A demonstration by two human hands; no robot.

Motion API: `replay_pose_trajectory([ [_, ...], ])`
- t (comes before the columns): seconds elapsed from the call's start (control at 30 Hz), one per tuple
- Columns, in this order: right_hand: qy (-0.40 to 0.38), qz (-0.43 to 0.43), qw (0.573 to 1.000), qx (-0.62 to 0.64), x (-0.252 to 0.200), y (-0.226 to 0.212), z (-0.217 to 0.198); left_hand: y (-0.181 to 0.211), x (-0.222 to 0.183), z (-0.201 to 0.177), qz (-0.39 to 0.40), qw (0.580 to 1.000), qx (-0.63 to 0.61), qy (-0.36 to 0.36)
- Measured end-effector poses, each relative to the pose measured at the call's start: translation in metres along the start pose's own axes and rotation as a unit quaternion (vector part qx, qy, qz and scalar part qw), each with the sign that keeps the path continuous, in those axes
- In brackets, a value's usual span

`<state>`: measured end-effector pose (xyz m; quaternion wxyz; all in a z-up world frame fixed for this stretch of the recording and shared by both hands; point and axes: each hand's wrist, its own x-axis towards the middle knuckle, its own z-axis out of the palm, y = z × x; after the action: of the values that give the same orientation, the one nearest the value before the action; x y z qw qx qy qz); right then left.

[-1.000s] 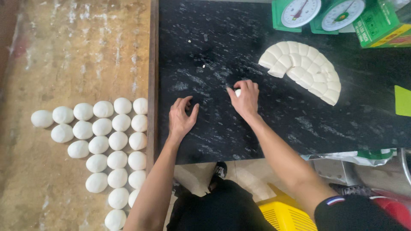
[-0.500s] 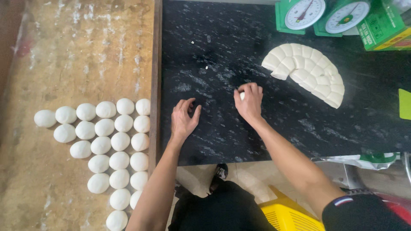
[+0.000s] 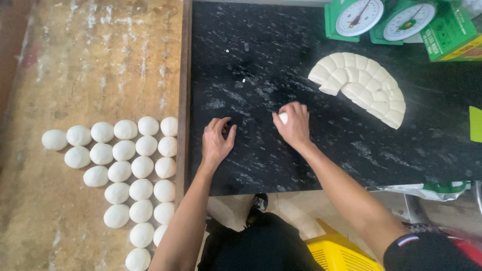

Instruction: The person picks up dough balls from a black countertop and places them into a wooden tray, arranging them in a triangular grid pattern.

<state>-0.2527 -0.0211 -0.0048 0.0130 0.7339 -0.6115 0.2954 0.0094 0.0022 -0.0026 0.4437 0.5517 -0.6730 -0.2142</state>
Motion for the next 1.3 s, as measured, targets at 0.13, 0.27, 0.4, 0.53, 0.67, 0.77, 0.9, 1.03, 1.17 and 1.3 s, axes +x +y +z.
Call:
replay_pose_trajectory([
  [0.13, 0.024, 0.064, 0.996, 0.048, 0.035, -0.016, 0.042, -0.001, 0.001, 0.002, 0.009, 1.0, 0.016, 0.003],
  [0.27, -0.014, -0.037, 0.997, 0.073, -0.01, -0.041, 0.02, -0.004, 0.002, -0.001, 0.019, 1.0, -0.001, -0.003],
  [0.4, -0.04, -0.086, 0.992, 0.079, -0.036, -0.017, -0.018, -0.006, 0.0, -0.002, 0.017, 1.0, -0.019, 0.0],
  [0.53, 0.03, 0.015, 0.999, -0.006, 0.018, 0.024, 0.011, -0.006, 0.003, -0.001, 0.016, 1.0, -0.011, 0.001],
  [0.67, 0.048, 0.063, 0.995, 0.059, 0.033, 0.012, 0.05, -0.005, 0.001, -0.001, 0.009, 1.0, -0.027, -0.003],
  [0.77, 0.033, -0.002, 0.997, 0.063, -0.004, 0.0, 0.025, -0.003, 0.006, -0.011, -0.045, 0.995, -0.089, -0.013],
  [0.9, -0.102, 0.106, 0.986, 0.081, -0.016, 0.014, -0.02, 0.004, 0.012, -0.032, -0.15, 0.967, -0.205, -0.027],
  [1.03, -0.251, 0.282, 0.903, 0.204, 0.016, 0.001, -0.031, -0.003, 0.016, -0.068, -0.134, 0.937, -0.317, 0.056],
  [1.17, -0.29, 0.176, 0.859, 0.384, 0.054, -0.087, -0.016, -0.039, 0.016, -0.119, -0.129, 0.907, -0.351, 0.193],
  [1.3, -0.318, -0.032, 0.828, 0.46, 0.095, -0.223, 0.031, -0.085, -0.012, -0.18, -0.168, 0.882, -0.313, 0.309],
])
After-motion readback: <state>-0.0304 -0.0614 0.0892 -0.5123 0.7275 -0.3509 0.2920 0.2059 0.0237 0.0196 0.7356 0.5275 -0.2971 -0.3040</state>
